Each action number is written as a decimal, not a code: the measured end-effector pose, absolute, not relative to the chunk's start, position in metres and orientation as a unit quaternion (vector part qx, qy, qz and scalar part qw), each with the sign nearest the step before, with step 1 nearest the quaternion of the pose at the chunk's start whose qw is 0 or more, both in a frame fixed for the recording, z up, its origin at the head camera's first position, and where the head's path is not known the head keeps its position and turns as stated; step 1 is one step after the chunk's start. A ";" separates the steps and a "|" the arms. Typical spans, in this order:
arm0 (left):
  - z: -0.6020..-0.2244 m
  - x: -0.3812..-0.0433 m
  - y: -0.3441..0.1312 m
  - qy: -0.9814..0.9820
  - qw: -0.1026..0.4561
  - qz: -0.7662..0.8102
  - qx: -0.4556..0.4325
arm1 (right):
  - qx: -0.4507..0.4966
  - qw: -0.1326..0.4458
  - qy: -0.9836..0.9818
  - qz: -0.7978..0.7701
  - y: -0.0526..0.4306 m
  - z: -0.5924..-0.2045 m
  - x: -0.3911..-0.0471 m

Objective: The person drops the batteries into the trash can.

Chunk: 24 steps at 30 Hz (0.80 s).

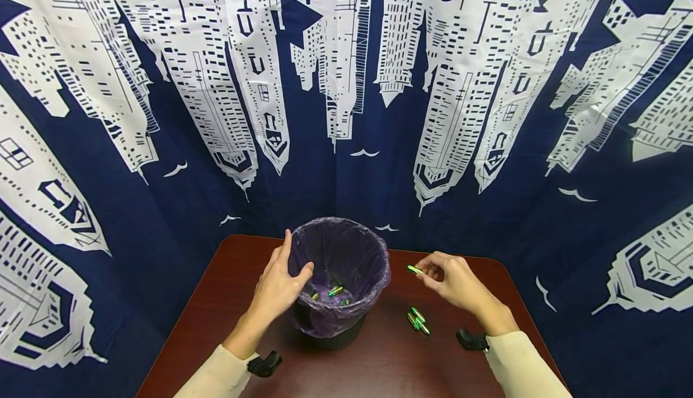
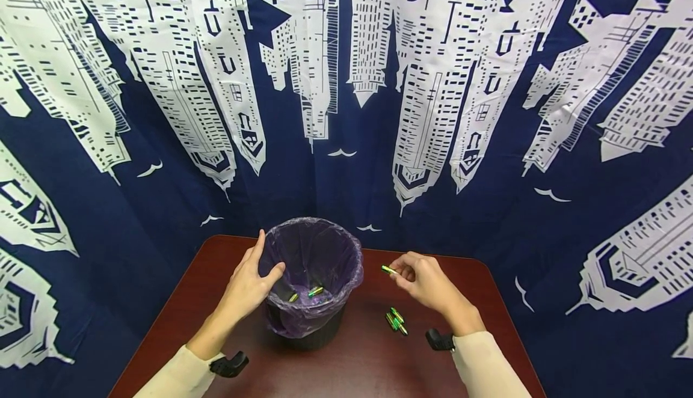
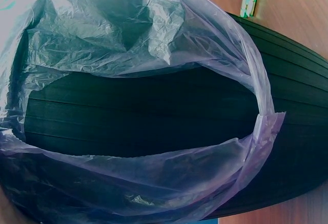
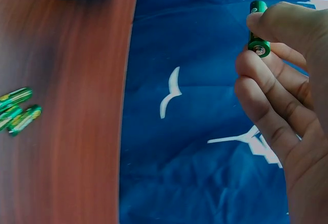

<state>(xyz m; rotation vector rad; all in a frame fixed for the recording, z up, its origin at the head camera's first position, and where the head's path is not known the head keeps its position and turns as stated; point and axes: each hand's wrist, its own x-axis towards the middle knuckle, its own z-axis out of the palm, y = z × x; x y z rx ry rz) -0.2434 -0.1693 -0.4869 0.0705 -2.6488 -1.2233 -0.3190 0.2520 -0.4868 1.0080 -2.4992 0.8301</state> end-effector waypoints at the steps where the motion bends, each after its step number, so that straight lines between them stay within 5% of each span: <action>1: -0.487 -0.243 -0.169 -0.902 0.111 -0.417 0.025 | 0.356 0.163 -0.873 0.290 0.251 -0.483 -0.320; 24: -0.486 -0.241 -0.167 -0.903 0.113 -0.413 0.032 | 0.403 0.189 -0.853 0.273 0.198 -0.413 -0.340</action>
